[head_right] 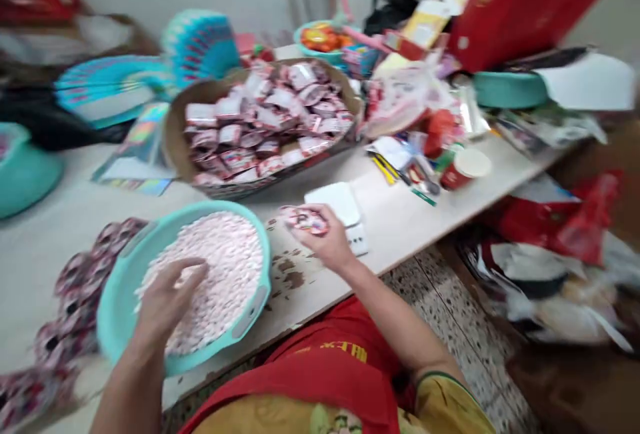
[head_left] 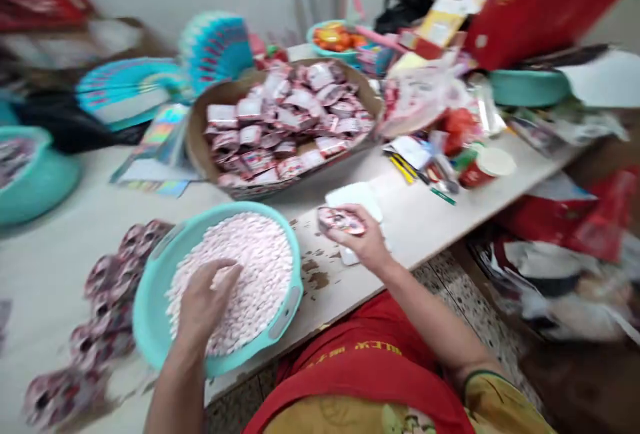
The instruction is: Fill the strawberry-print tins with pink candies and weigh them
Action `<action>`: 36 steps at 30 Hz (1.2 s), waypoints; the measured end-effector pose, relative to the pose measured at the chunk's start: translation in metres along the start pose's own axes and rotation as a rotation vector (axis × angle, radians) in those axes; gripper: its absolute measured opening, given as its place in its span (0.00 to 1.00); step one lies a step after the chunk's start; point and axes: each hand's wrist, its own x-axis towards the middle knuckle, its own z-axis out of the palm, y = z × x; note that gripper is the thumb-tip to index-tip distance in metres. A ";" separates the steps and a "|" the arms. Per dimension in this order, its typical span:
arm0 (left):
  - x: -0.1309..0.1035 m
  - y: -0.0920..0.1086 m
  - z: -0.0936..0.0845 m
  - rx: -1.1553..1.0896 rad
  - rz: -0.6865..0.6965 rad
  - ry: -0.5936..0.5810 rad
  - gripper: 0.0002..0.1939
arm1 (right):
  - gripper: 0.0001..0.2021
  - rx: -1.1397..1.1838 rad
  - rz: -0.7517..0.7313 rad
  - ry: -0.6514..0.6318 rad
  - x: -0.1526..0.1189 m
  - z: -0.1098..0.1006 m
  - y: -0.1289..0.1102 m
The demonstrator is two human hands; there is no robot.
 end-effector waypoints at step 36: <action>-0.016 -0.002 0.014 0.156 0.007 -0.231 0.29 | 0.32 -1.133 -0.079 -0.066 0.370 0.023 -0.022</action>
